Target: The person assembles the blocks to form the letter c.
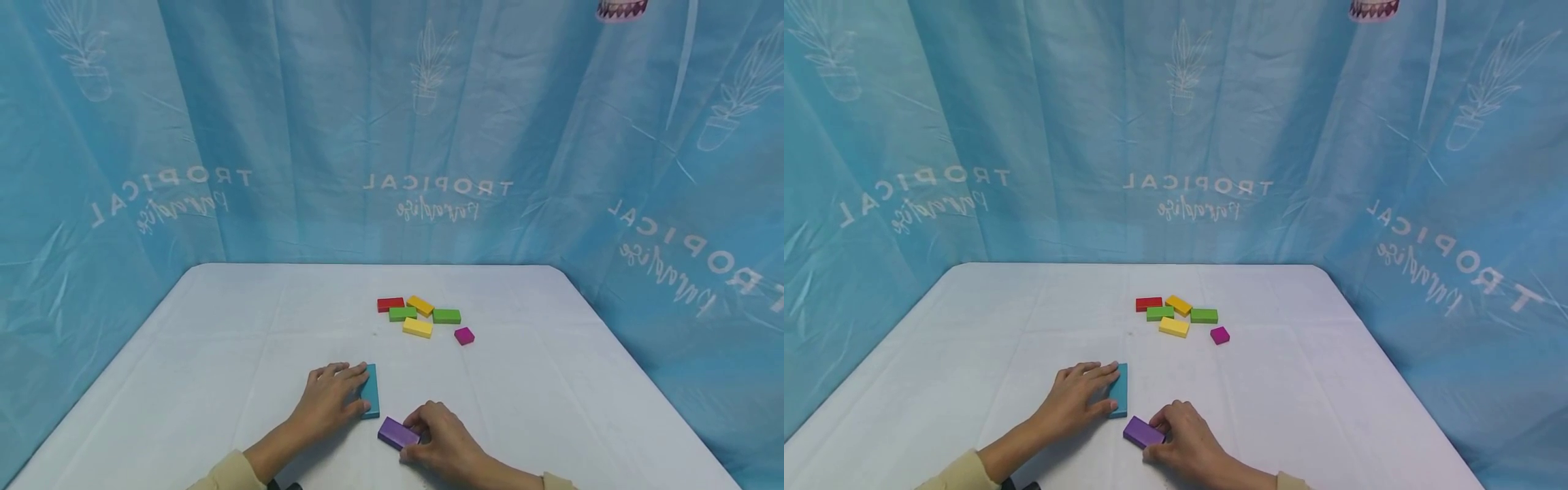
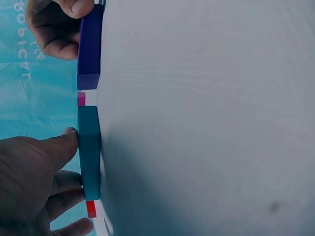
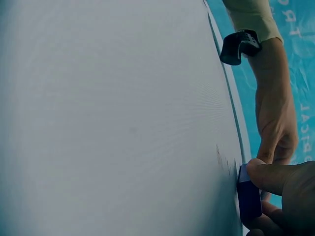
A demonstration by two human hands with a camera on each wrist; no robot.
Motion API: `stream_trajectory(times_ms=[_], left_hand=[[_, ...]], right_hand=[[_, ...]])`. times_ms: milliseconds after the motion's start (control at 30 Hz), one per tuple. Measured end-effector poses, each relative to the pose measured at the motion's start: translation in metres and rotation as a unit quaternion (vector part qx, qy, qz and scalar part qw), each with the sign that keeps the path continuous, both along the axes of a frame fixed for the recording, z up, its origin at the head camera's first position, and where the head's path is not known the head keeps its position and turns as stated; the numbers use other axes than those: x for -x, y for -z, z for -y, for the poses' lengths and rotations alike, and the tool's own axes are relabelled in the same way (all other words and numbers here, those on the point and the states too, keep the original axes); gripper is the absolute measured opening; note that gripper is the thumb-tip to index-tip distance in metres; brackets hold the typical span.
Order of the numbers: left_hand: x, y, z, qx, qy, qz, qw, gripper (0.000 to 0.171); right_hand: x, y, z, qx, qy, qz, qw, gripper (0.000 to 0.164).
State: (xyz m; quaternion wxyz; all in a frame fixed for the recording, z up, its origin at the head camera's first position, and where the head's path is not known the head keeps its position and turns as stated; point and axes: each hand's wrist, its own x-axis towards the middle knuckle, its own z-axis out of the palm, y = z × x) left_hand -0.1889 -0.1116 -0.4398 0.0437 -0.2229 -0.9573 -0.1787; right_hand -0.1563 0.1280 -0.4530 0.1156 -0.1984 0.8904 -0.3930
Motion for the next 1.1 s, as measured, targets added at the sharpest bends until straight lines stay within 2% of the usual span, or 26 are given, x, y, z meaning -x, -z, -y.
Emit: stream_trajectory(times_ms=[467,1100], left_hand=[[-0.0051,-0.0024,-0.0014,0.000,0.001,0.001,1.0000,0.053],[-0.0048,0.0015,-0.0003,-0.002,0.012,-0.008,0.9999,0.054]], right_hand=[[-0.0005,0.0001,0.0046,-0.002,-0.020,-0.036,0.999,0.037],[-0.0017,-0.0007,0.0091,-0.024,-0.005,-0.014,1.000,0.038]])
